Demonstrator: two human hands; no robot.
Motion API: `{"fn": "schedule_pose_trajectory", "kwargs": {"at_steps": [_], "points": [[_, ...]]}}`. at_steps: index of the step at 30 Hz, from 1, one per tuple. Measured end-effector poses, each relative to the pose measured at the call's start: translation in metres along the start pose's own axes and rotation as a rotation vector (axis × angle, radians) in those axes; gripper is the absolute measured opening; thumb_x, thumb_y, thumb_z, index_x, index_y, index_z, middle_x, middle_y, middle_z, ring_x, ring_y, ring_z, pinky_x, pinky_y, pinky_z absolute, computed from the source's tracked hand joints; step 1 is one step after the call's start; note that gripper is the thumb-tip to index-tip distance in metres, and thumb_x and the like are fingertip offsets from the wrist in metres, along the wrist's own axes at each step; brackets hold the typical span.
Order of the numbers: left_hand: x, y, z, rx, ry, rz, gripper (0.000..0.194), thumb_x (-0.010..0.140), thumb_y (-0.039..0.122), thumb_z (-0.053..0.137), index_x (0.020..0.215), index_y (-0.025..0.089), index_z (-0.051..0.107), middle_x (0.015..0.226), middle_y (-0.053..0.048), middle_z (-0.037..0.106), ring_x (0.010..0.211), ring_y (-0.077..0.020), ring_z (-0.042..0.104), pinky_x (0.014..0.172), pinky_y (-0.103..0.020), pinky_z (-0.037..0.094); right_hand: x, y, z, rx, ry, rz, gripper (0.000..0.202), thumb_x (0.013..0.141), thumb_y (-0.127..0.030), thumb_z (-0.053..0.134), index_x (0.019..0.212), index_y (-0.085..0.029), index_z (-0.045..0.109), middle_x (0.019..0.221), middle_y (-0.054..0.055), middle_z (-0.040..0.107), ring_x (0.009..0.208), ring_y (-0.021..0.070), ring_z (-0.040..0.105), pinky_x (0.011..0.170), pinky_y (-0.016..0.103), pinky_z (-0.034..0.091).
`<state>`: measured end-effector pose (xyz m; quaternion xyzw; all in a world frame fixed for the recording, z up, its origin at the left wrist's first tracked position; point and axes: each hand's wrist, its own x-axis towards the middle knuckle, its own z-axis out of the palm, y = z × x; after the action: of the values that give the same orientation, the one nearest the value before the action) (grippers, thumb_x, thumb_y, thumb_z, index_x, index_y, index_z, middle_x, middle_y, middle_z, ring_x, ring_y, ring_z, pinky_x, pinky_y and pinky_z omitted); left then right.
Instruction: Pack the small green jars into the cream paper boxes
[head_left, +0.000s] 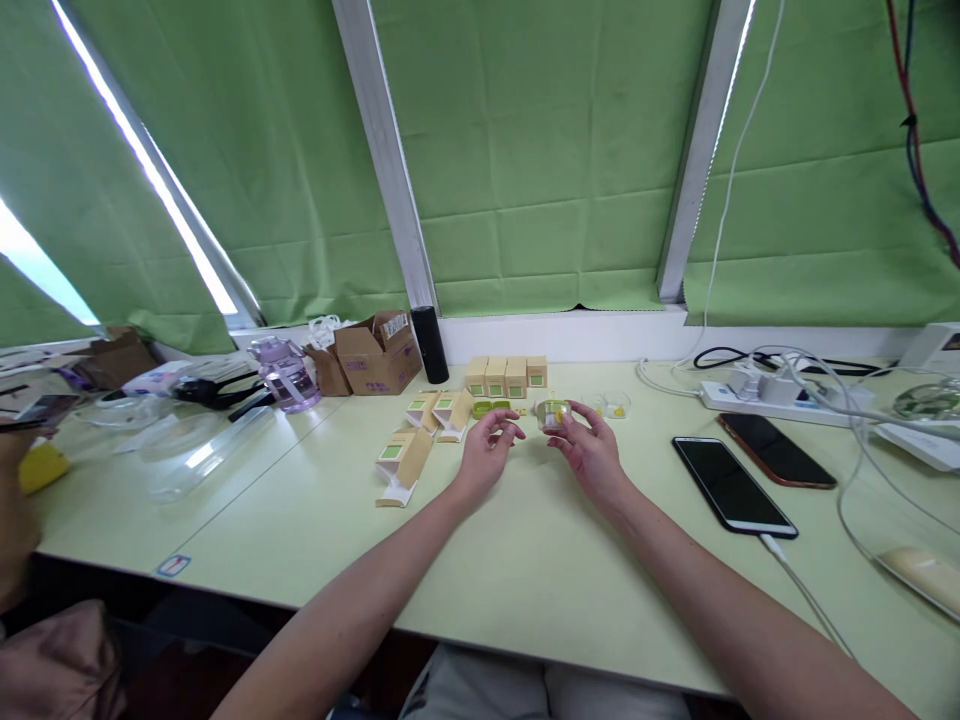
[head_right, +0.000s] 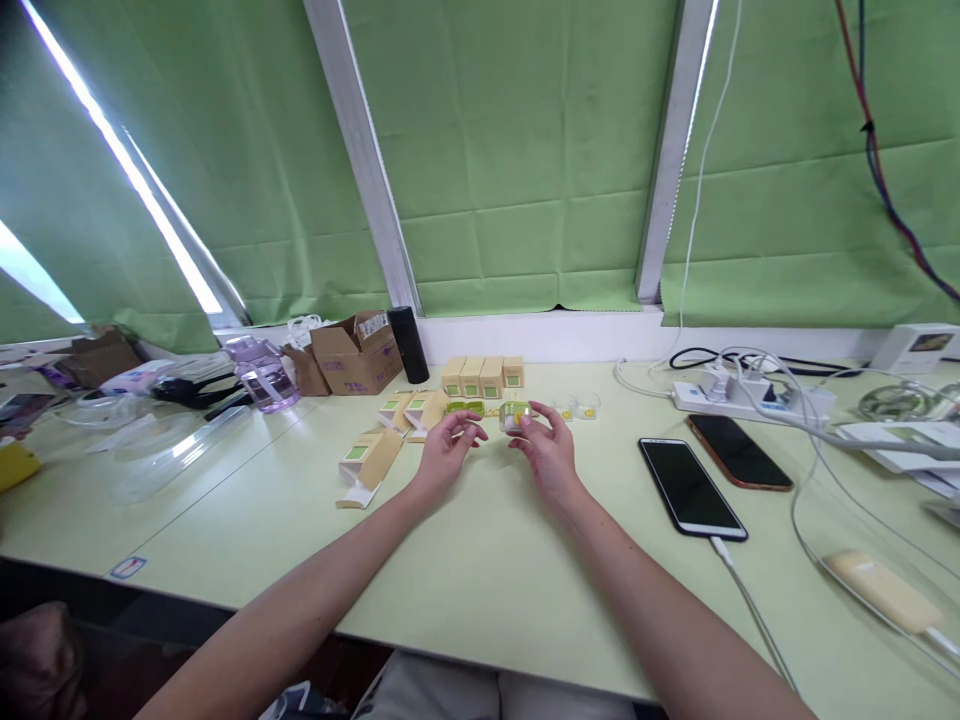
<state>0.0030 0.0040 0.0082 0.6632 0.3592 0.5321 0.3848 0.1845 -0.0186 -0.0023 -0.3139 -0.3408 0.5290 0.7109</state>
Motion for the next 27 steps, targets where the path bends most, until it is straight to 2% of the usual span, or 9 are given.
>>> {"fn": "schedule_pose_trajectory", "kwargs": {"at_steps": [4, 8, 11, 14, 17, 21, 25, 27], "points": [[0.0, 0.002, -0.001, 0.023, 0.022, 0.001, 0.028, 0.092, 0.045, 0.07, 0.105, 0.02, 0.066, 0.087, -0.005, 0.072, 0.091, -0.0218, 0.071, 0.08, -0.034, 0.052, -0.005, -0.001, 0.003, -0.276, 0.057, -0.159, 0.07, 0.066, -0.046, 0.092, 0.123, -0.025, 0.06, 0.103, 0.005, 0.074, 0.091, 0.0226, 0.066, 0.077, 0.039, 0.057], [0.001, 0.0, -0.004, 0.064, 0.048, 0.029, 0.023, 0.094, 0.04, 0.068, 0.106, 0.021, 0.067, 0.09, -0.006, 0.072, 0.089, -0.0213, 0.072, 0.079, -0.034, 0.052, -0.008, 0.001, 0.004, -0.515, 0.078, -0.276, 0.066, 0.068, -0.035, 0.089, 0.127, -0.028, 0.061, 0.12, 0.008, 0.07, 0.103, 0.0251, 0.065, 0.085, 0.04, 0.054], [0.006, 0.0, -0.011, 0.123, 0.098, 0.059, 0.019, 0.093, 0.035, 0.066, 0.105, 0.021, 0.067, 0.089, -0.005, 0.073, 0.087, -0.0209, 0.072, 0.079, -0.034, 0.052, -0.01, 0.002, 0.003, -0.62, 0.061, -0.319, 0.062, 0.072, -0.031, 0.083, 0.13, -0.03, 0.06, 0.123, 0.008, 0.069, 0.111, 0.0276, 0.063, 0.091, 0.043, 0.052], [0.015, 0.007, -0.023, 0.205, 0.168, 0.063, 0.017, 0.092, 0.031, 0.065, 0.106, 0.021, 0.066, 0.086, -0.005, 0.074, 0.089, -0.0224, 0.072, 0.078, -0.033, 0.05, -0.008, 0.004, 0.0, -0.633, 0.06, -0.315, 0.061, 0.073, -0.031, 0.081, 0.13, -0.029, 0.059, 0.123, 0.008, 0.069, 0.111, 0.028, 0.063, 0.095, 0.046, 0.051], [0.025, 0.022, -0.043, 0.417, 0.21, 0.035, 0.02, 0.093, 0.028, 0.06, 0.11, 0.022, 0.065, 0.092, -0.006, 0.075, 0.092, -0.025, 0.07, 0.082, -0.037, 0.05, -0.004, 0.005, -0.007, -0.609, 0.055, -0.273, 0.064, 0.074, -0.033, 0.08, 0.133, -0.031, 0.057, 0.125, 0.008, 0.068, 0.106, 0.0263, 0.064, 0.097, 0.047, 0.052], [0.033, 0.049, -0.076, 0.895, 0.255, -0.002, 0.028, 0.093, 0.03, 0.058, 0.119, 0.023, 0.063, 0.104, -0.012, 0.076, 0.115, -0.0356, 0.062, 0.094, -0.046, 0.048, 0.004, 0.009, -0.016, -0.666, 0.053, -0.235, 0.065, 0.074, -0.033, 0.077, 0.135, -0.031, 0.053, 0.124, 0.007, 0.066, 0.102, 0.0249, 0.065, 0.098, 0.048, 0.053], [0.03, 0.069, -0.104, 1.362, 0.174, -0.14, 0.046, 0.093, 0.042, 0.059, 0.132, 0.019, 0.057, 0.127, -0.023, 0.068, 0.126, -0.0446, 0.057, 0.097, -0.054, 0.048, 0.008, 0.011, -0.019, -0.721, 0.032, -0.222, 0.063, 0.073, -0.031, 0.073, 0.132, -0.03, 0.053, 0.122, 0.007, 0.066, 0.099, 0.0249, 0.068, 0.096, 0.047, 0.054], [0.026, 0.072, -0.113, 1.452, 0.088, -0.285, 0.05, 0.094, 0.049, 0.055, 0.133, 0.019, 0.054, 0.131, -0.024, 0.065, 0.124, -0.0447, 0.06, 0.096, -0.054, 0.05, 0.008, 0.011, -0.019, -0.766, 0.013, -0.202, 0.061, 0.073, -0.029, 0.069, 0.132, -0.029, 0.051, 0.123, 0.007, 0.066, 0.099, 0.0251, 0.069, 0.094, 0.047, 0.054]]}}
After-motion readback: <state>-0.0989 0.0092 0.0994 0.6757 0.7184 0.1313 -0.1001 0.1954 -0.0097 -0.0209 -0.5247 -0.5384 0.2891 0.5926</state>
